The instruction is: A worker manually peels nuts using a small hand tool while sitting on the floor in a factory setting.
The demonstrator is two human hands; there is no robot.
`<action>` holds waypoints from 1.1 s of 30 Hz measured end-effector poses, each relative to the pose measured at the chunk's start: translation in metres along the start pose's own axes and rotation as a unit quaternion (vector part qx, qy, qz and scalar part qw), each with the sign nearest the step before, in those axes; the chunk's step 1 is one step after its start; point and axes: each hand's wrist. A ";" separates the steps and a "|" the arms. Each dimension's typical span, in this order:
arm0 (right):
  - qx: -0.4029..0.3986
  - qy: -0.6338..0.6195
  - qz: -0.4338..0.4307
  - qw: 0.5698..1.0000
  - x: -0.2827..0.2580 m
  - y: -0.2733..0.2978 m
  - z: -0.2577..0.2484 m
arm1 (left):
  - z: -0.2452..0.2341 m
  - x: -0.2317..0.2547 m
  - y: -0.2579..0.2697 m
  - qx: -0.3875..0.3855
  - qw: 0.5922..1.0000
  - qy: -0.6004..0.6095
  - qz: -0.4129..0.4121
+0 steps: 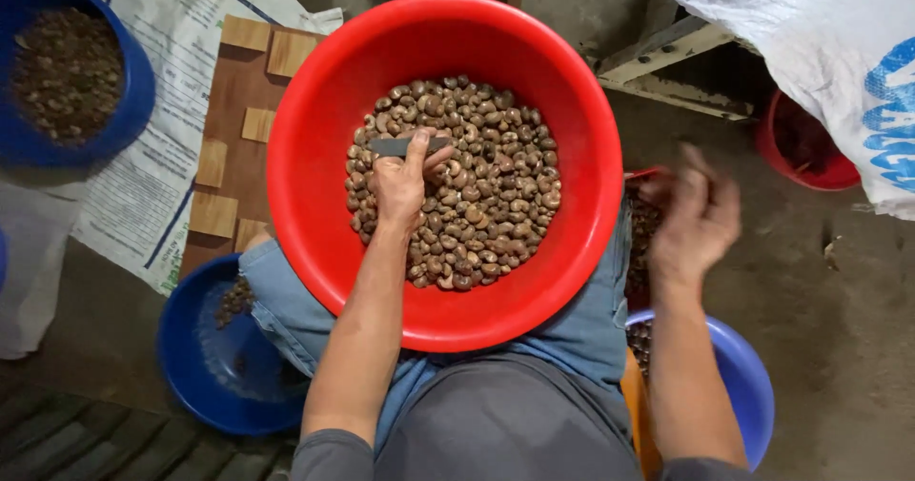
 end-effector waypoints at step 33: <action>-0.297 0.245 -0.219 0.897 -0.028 -0.020 0.111 | 0.007 0.007 0.009 -0.075 0.996 0.014 -0.038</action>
Point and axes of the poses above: each hand's wrist, its own y-axis away from the middle knuckle, its own z-axis out of the palm, x = y × z, and after that the axes turned 2 degrees about -z, right-handed
